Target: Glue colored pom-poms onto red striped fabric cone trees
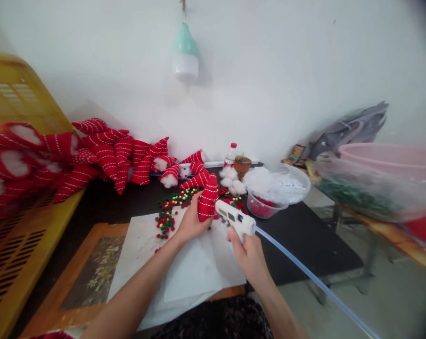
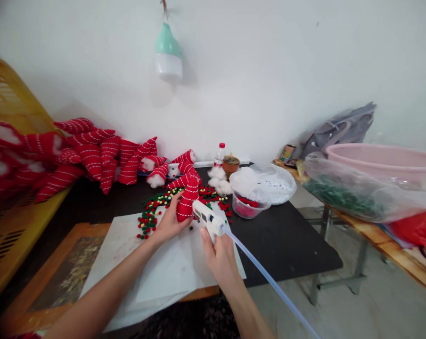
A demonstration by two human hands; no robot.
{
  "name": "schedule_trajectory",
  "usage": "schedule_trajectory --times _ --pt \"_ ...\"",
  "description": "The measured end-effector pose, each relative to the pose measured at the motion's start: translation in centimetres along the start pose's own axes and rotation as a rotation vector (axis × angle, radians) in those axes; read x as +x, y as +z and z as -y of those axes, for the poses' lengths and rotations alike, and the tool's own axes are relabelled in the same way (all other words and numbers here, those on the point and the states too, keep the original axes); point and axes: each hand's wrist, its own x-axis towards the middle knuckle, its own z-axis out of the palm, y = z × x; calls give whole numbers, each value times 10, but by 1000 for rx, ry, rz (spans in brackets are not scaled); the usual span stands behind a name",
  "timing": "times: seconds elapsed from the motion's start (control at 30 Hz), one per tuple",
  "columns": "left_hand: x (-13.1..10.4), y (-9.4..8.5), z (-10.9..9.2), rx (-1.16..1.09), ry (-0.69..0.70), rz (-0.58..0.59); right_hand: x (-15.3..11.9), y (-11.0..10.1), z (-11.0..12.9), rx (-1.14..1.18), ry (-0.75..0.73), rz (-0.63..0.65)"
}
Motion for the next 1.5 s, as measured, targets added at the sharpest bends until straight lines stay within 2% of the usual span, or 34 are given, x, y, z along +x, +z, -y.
schedule_trajectory --times 0.3,0.6,0.9,1.1,1.5 --pt "0 0 4 -46 -29 -10 -4 0 -4 56 51 1" --pt "-1 -1 12 -285 -65 18 1 -10 2 330 332 -42" --pt "-4 -5 2 -350 -66 64 7 -10 -3 353 289 38" --pt "-4 -5 6 -380 -59 73 7 -9 -2 353 289 6" --pt "-4 -5 3 -343 -71 62 6 -10 -2 366 332 43"
